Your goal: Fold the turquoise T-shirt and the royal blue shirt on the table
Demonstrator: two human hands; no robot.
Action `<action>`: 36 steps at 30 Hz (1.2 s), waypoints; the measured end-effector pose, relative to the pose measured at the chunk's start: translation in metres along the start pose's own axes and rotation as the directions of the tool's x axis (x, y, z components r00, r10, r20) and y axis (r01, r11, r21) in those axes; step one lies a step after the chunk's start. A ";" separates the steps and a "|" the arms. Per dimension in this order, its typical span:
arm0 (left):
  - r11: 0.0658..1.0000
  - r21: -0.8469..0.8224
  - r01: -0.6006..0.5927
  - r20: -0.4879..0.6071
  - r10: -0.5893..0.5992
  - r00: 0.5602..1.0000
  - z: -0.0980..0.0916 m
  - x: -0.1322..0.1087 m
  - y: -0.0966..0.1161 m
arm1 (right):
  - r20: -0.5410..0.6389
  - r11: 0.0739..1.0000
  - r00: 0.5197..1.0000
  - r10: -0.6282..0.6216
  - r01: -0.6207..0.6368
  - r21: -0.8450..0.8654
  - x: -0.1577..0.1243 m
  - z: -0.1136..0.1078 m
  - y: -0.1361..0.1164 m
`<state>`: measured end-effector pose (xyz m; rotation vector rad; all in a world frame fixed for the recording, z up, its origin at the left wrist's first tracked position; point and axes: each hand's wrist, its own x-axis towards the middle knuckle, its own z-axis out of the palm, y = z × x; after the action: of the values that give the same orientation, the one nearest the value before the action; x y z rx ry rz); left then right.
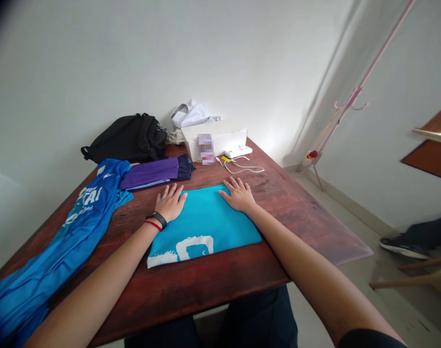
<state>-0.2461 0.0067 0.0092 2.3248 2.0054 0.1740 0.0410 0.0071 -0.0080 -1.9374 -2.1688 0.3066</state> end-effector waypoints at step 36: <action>0.823 -0.009 -0.569 0.032 0.569 0.822 -0.008 -0.023 0.044 | -0.292 0.831 0.931 -0.220 0.335 0.443 -0.018 -0.033 0.000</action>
<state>-0.2071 -0.0230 0.0220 2.8334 1.2260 0.1579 0.0526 -0.0106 0.0236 -1.2908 -1.9462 0.4943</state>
